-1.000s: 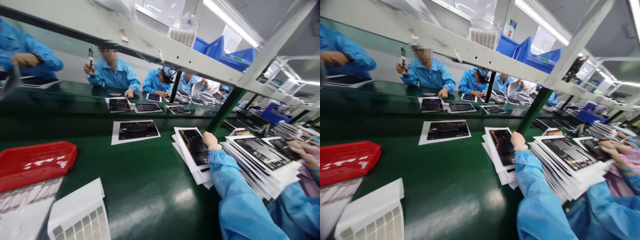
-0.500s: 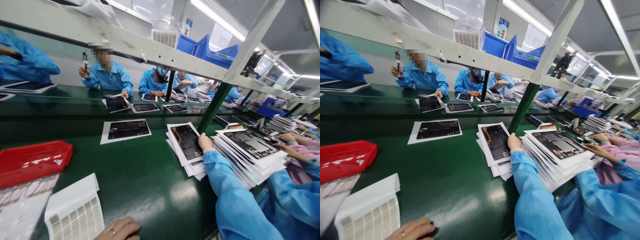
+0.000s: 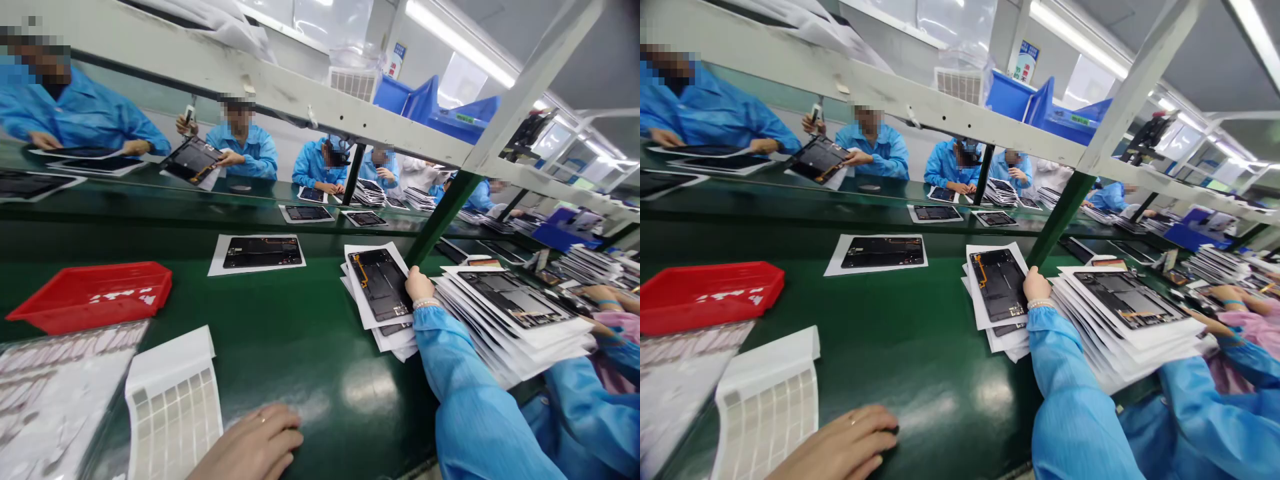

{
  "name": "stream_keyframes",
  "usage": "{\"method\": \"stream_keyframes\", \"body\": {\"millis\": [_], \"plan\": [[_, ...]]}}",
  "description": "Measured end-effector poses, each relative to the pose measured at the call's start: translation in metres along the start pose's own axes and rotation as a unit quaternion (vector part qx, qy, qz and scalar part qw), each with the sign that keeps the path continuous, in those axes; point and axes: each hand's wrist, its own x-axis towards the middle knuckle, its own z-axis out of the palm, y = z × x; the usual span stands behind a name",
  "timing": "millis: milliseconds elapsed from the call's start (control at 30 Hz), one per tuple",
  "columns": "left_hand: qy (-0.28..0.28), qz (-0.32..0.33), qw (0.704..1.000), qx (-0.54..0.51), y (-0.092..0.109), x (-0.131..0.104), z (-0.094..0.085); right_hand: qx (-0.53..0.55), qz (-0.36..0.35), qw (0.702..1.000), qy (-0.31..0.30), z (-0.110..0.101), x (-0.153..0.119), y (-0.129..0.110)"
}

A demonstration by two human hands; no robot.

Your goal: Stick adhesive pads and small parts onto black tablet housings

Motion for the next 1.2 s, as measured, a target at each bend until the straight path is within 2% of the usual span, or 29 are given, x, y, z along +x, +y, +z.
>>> {"method": "stream_keyframes", "body": {"millis": [67,100,133,167,200,300,433,533,633,733,833,967,1033,1067,1133,1167,1200], "plan": [[-0.046,-0.081,0.989,-0.111,0.003,0.019,0.005,-0.01,-0.021,1.0,0.001,-0.001,0.0,-0.001],[-0.066,-0.122,0.974,-0.177,0.003,0.033,0.008,-0.012,-0.04,0.999,0.008,-0.002,-0.002,-0.002],[-0.076,-0.169,0.951,-0.246,0.001,0.048,0.013,-0.012,-0.062,0.998,0.018,-0.002,-0.004,-0.003],[-0.081,-0.225,0.915,-0.324,-0.001,0.065,0.019,-0.01,-0.086,0.996,0.029,-0.003,-0.006,-0.004],[-0.072,-0.25,0.899,-0.352,-0.004,0.083,0.025,-0.004,-0.107,0.993,0.04,-0.003,-0.009,-0.005],[-0.033,-0.319,0.862,-0.393,-0.014,0.14,0.05,0.029,-0.147,0.987,0.054,-0.004,-0.017,-0.007],[0.013,-0.413,0.807,-0.423,-0.023,0.202,0.082,0.1,-0.115,0.987,0.043,-0.004,-0.016,-0.01],[0.041,-0.45,0.782,-0.43,-0.029,0.23,0.094,0.176,-0.056,0.983,0.012,-0.009,-0.01,-0.011],[0.086,-0.466,0.772,-0.423,-0.032,0.24,0.094,0.278,-0.025,0.959,-0.046,-0.022,-0.003,-0.008],[0.126,-0.465,0.769,-0.421,-0.033,0.232,0.078,0.392,-0.025,0.911,-0.127,-0.036,-0.003,-0.003],[0.132,-0.436,0.769,-0.447,-0.03,0.203,0.045,0.496,-0.034,0.839,-0.223,-0.044,-0.021,-0.002],[0.082,-0.381,0.765,-0.512,-0.024,0.133,-0.014,0.58,-0.047,0.735,-0.348,-0.041,-0.081,-0.009],[0.045,-0.365,0.757,-0.54,-0.024,0.091,-0.033,0.596,-0.044,0.695,-0.4,-0.032,-0.121,-0.014],[0.01,-0.345,0.748,-0.567,-0.025,0.072,-0.038,0.607,-0.037,0.669,-0.427,-0.027,-0.141,-0.016],[-0.046,-0.333,0.744,-0.578,-0.031,0.038,-0.036,0.639,-0.006,0.599,-0.482,-0.017,-0.178,-0.018],[-0.064,-0.325,0.765,-0.553,-0.034,0.025,-0.031,0.654,0.015,0.566,-0.502,-0.012,-0.194,-0.019],[-0.073,-0.317,0.8,-0.504,-0.036,0.015,-0.024,0.665,0.037,0.543,-0.512,-0.008,-0.209,-0.019]]}}
